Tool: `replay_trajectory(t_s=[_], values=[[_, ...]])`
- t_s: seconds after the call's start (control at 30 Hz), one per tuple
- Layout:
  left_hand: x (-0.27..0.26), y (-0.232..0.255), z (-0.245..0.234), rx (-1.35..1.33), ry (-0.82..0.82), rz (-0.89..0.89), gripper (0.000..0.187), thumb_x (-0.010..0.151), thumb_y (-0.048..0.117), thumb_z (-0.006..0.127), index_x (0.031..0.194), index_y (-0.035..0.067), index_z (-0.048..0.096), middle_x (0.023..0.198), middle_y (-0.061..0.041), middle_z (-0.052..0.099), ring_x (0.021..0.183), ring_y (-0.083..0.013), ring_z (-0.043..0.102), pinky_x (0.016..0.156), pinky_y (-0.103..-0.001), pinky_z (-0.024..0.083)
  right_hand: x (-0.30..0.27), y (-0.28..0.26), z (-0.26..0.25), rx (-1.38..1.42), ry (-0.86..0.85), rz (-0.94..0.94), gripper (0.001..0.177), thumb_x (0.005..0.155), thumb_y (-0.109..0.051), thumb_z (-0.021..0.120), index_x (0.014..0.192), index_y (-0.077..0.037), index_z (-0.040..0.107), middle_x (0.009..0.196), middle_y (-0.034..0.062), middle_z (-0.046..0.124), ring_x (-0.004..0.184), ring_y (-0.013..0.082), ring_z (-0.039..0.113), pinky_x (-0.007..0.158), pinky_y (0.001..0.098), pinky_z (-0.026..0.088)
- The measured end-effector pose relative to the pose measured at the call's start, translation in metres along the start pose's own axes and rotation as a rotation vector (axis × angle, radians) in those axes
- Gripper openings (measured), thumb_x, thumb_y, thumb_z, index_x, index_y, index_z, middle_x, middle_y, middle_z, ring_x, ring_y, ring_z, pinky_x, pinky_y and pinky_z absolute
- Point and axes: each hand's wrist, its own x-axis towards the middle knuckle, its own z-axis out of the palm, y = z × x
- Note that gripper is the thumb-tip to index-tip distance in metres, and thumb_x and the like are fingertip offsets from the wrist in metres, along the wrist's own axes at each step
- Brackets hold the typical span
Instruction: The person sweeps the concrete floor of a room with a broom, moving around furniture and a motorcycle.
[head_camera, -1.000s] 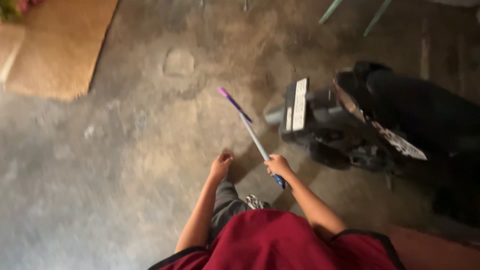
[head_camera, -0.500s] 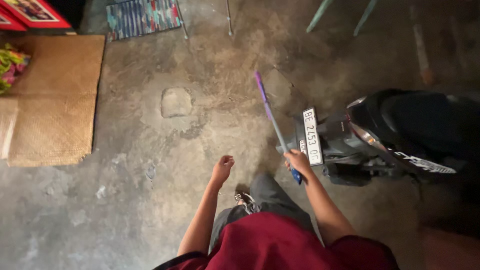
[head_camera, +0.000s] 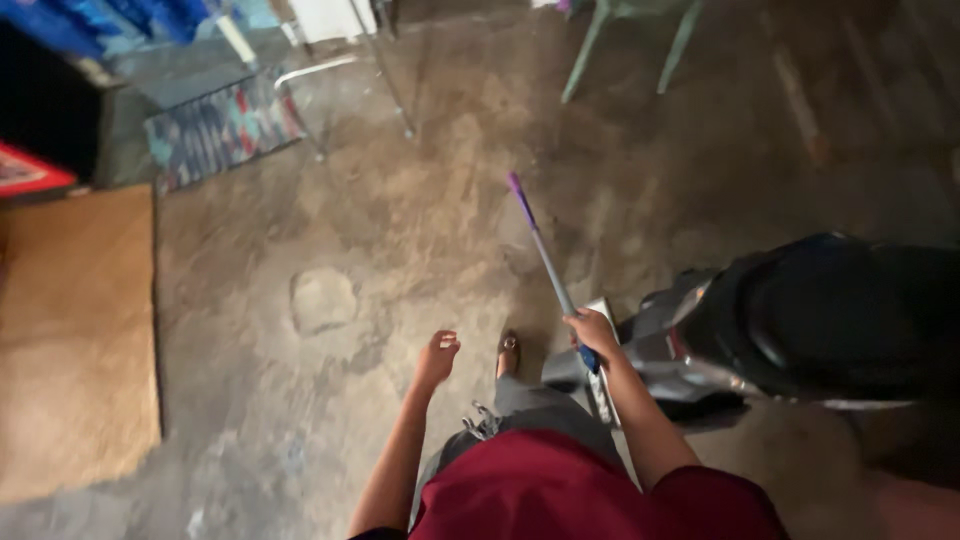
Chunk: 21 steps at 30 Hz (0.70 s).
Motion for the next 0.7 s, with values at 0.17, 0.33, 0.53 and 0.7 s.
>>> replay_trajectory(t_s=[0.17, 0.33, 0.53, 0.7], values=[[0.111, 0.062, 0.014, -0.059, -0.049, 0.123, 0.035, 0.092, 0.027, 0.068, 0.124, 0.012, 0.066, 0.115, -0.012, 0.075, 0.103, -0.0277, 0.073, 0.087, -0.039, 0.055, 0.073, -0.041, -0.047, 0.063, -0.003, 0.052, 0.032, 0.093, -0.023, 0.065, 0.11, 0.003, 0.067, 0.061, 0.0097, 0.065, 0.044, 0.0194, 0.061, 0.042, 0.035, 0.05], [0.201, 0.108, 0.026, -0.094, -0.113, 0.123, 0.035, 0.091, 0.025, 0.067, 0.122, 0.008, 0.067, 0.117, -0.012, 0.075, 0.104, -0.0275, 0.074, 0.087, -0.038, 0.056, 0.128, -0.065, -0.083, 0.098, 0.02, 0.061, 0.035, 0.09, -0.026, 0.067, 0.118, -0.004, 0.065, 0.059, 0.0088, 0.063, 0.043, 0.0185, 0.059, 0.043, 0.0349, 0.047], [0.308, 0.156, 0.04, -0.05, -0.196, 0.131, 0.033, 0.093, 0.026, 0.067, 0.12, 0.008, 0.068, 0.116, -0.01, 0.075, 0.107, -0.0247, 0.072, 0.09, -0.037, 0.053, 0.189, -0.09, -0.113, 0.196, 0.161, 0.054, 0.055, 0.089, -0.024, 0.075, 0.133, 0.004, 0.057, 0.071, 0.0112, 0.07, 0.05, 0.0175, 0.064, 0.047, 0.0355, 0.051], [0.416, 0.211, 0.051, -0.035, -0.336, 0.031, 0.031, 0.091, 0.025, 0.068, 0.116, 0.006, 0.068, 0.111, -0.012, 0.075, 0.099, -0.026, 0.072, 0.083, -0.041, 0.055, 0.247, -0.125, -0.135, 0.103, 0.328, 0.161, 0.047, 0.089, -0.025, 0.074, 0.124, 0.003, 0.06, 0.072, 0.0156, 0.071, 0.053, 0.0218, 0.067, 0.051, 0.0375, 0.053]])
